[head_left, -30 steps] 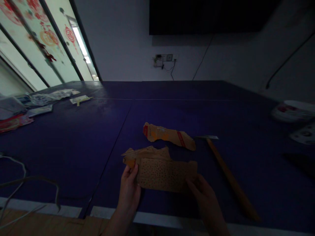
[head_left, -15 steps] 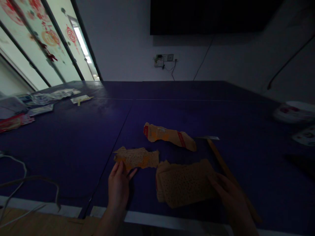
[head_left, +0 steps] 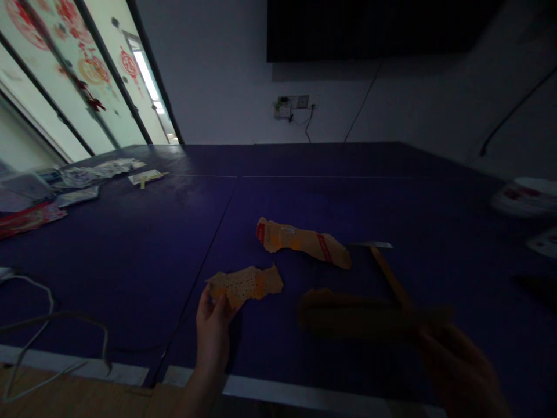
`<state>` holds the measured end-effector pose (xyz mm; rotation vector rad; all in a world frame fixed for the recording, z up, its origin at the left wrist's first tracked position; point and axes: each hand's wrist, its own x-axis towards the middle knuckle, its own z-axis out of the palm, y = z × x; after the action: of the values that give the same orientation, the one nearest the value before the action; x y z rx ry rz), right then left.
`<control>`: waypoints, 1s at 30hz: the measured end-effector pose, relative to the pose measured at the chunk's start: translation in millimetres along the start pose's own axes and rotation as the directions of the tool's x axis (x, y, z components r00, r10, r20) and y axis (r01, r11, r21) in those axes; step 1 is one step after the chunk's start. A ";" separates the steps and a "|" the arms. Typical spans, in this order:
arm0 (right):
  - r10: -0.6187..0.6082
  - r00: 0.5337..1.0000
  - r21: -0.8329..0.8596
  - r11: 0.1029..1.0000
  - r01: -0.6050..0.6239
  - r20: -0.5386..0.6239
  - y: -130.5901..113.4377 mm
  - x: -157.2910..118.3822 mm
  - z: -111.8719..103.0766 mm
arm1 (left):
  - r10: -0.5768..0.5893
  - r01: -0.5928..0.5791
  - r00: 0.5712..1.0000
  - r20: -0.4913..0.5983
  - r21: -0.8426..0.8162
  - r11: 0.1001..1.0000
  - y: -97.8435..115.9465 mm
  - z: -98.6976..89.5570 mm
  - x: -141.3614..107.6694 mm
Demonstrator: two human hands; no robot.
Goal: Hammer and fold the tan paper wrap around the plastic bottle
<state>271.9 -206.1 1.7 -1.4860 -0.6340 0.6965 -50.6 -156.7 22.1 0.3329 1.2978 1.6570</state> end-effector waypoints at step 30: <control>0.226 0.761 -0.021 0.963 -0.270 0.609 -4.3 -142.3 130.1 | -0.335 0.341 0.928 0.162 -0.015 0.940 -14.4 -0.3 -71.7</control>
<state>80.4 -226.8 11.9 -1.2813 -0.8930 1.4272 -8.1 -215.0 33.3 0.1960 1.1280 1.3364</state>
